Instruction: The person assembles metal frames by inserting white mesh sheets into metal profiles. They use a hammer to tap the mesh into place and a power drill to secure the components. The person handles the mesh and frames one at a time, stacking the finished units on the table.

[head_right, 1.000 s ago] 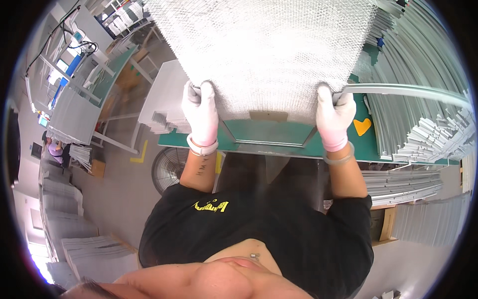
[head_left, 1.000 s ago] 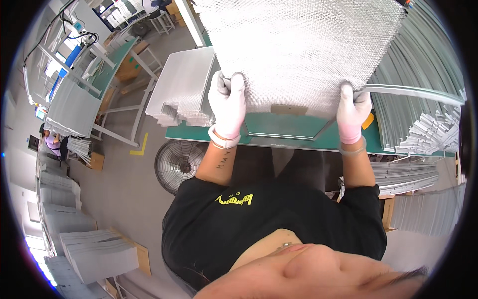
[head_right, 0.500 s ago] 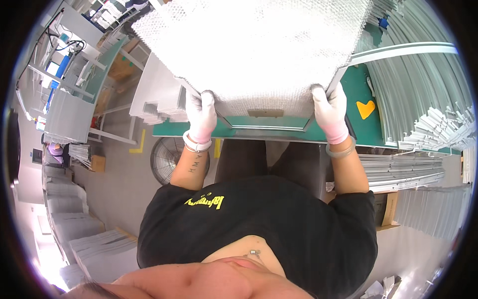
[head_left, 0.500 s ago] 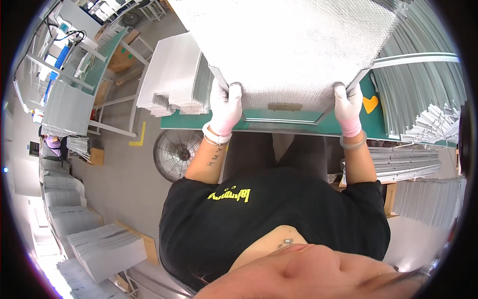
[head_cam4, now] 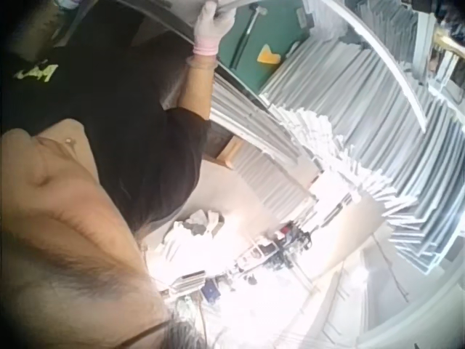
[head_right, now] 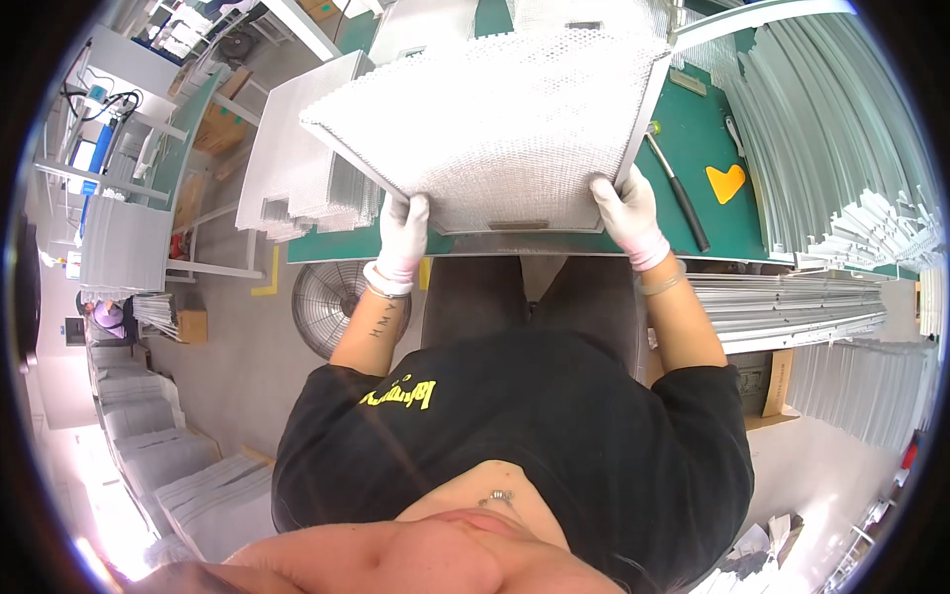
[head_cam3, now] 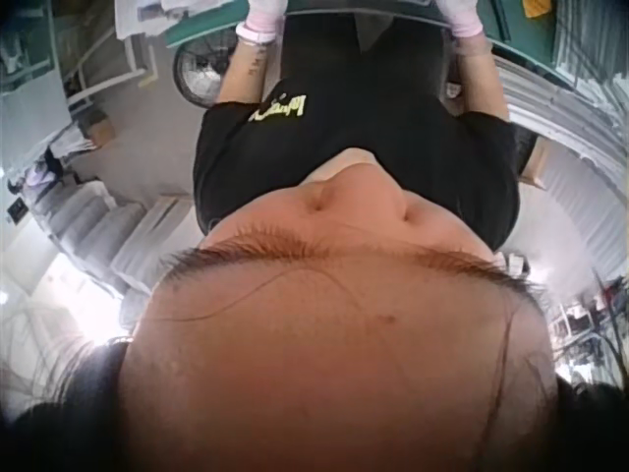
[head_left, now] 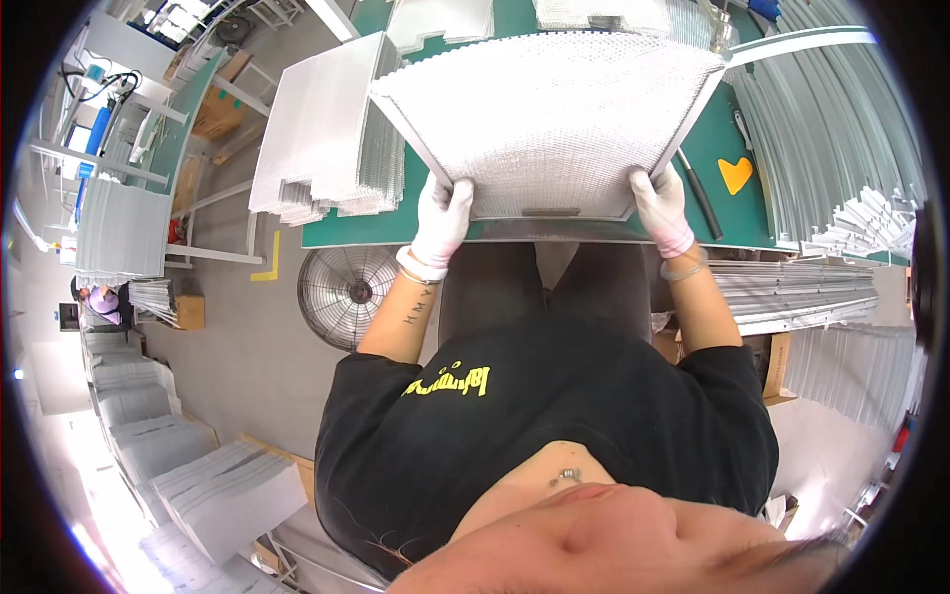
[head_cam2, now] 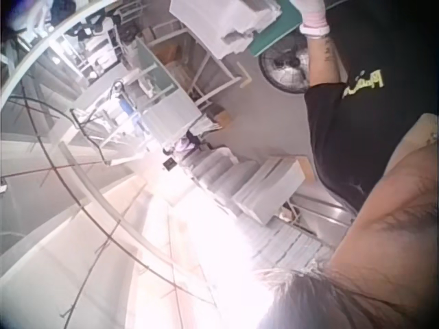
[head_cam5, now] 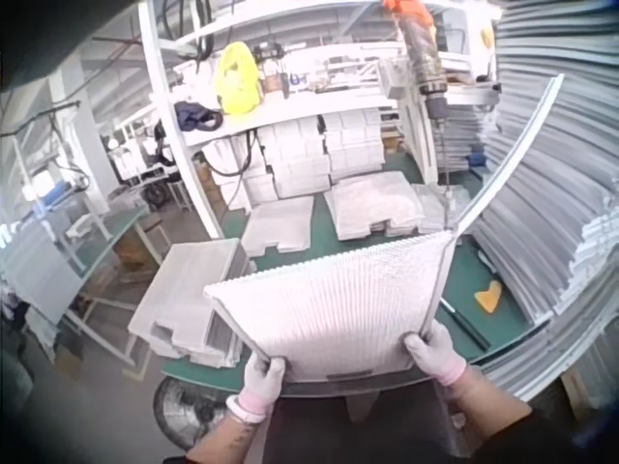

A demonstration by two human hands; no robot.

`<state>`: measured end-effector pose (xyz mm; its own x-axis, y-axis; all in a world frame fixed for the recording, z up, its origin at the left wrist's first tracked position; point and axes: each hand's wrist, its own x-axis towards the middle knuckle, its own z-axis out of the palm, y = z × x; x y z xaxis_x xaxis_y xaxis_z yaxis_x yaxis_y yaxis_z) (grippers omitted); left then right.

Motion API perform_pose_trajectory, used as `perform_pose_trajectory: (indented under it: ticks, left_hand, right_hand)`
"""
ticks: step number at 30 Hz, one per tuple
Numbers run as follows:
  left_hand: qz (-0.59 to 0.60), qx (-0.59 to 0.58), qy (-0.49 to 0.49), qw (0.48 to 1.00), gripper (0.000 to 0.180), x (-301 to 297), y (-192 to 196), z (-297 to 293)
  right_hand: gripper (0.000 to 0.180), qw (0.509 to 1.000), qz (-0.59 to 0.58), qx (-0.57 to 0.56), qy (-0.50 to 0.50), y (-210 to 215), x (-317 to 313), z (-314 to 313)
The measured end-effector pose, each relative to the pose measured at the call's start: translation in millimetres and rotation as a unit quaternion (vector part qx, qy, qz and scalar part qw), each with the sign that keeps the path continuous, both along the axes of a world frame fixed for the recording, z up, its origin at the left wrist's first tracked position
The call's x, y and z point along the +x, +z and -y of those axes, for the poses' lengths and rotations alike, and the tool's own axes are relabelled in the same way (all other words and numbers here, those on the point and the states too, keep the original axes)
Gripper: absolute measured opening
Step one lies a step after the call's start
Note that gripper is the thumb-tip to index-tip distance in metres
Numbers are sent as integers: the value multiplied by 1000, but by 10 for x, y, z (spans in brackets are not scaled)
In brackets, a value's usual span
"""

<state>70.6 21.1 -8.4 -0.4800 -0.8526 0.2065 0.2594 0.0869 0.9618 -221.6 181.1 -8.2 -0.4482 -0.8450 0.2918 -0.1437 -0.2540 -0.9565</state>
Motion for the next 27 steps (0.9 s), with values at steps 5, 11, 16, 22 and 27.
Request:
perform_pose_trajectory:
  ticks: [5,11,16,22,27]
  left_hand:
    - [-49,-167,-3,985,56,20,1064,112]
    - [15,-254,91,963,31,45,1470,172]
    - [-46,-279,81,956,21,121,1267,-270]
    - [-205,-301,-551,751,50,217,1117,-216]
    - [-153,-392,-489,764,40,311,1326,-283]
  right_hand:
    - [41,998,-31,-50,-32,1031,-104,-16]
    - [24,965,-189,-149,-108,1697,74,62]
    - [23,958,-105,-250,-97,1359,227,-228]
    - [20,892,-248,-341,163,1195,326,-916]
    - [20,872,-278,-354,192,1164,344,-1010]
